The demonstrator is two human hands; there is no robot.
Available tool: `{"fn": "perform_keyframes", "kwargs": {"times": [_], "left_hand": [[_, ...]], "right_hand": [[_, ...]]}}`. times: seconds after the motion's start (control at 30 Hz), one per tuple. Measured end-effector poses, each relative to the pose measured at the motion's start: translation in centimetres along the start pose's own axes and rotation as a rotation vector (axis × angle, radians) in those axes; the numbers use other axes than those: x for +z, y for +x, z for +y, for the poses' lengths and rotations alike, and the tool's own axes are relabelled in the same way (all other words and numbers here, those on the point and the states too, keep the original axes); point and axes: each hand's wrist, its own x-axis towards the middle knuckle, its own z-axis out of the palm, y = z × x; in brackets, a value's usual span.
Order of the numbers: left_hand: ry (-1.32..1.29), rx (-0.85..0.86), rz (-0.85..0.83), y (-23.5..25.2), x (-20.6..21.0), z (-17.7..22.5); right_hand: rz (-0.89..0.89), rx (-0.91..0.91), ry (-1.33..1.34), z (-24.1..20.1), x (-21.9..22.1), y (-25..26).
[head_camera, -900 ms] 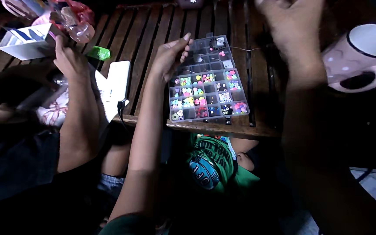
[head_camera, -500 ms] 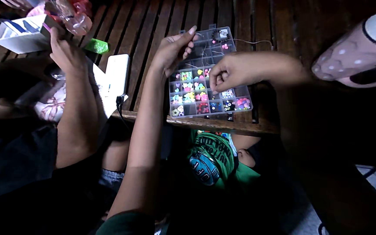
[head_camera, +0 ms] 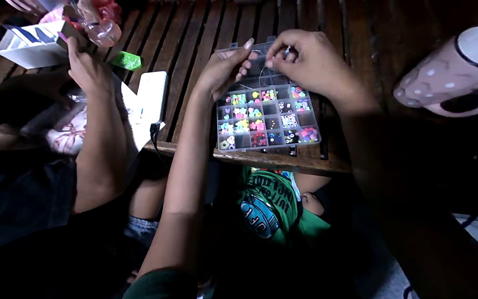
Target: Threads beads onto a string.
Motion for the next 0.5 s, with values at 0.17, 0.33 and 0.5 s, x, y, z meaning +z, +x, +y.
{"fn": "perform_keyframes", "kwargs": {"times": [0.17,0.33,0.5], "left_hand": [[0.012,0.007,-0.075,-0.2,0.1,0.0],[0.008,-0.006,-0.100,0.0,0.0,-0.1],[0.002,0.005,-0.112,-0.1,0.1,0.0]], "right_hand": [[0.227,-0.061,0.103,0.8,2.7,0.6],[0.286,-0.047,0.135,0.4,3.5,0.6],[0.349,-0.115,0.145,0.5,4.0,0.6]]}}
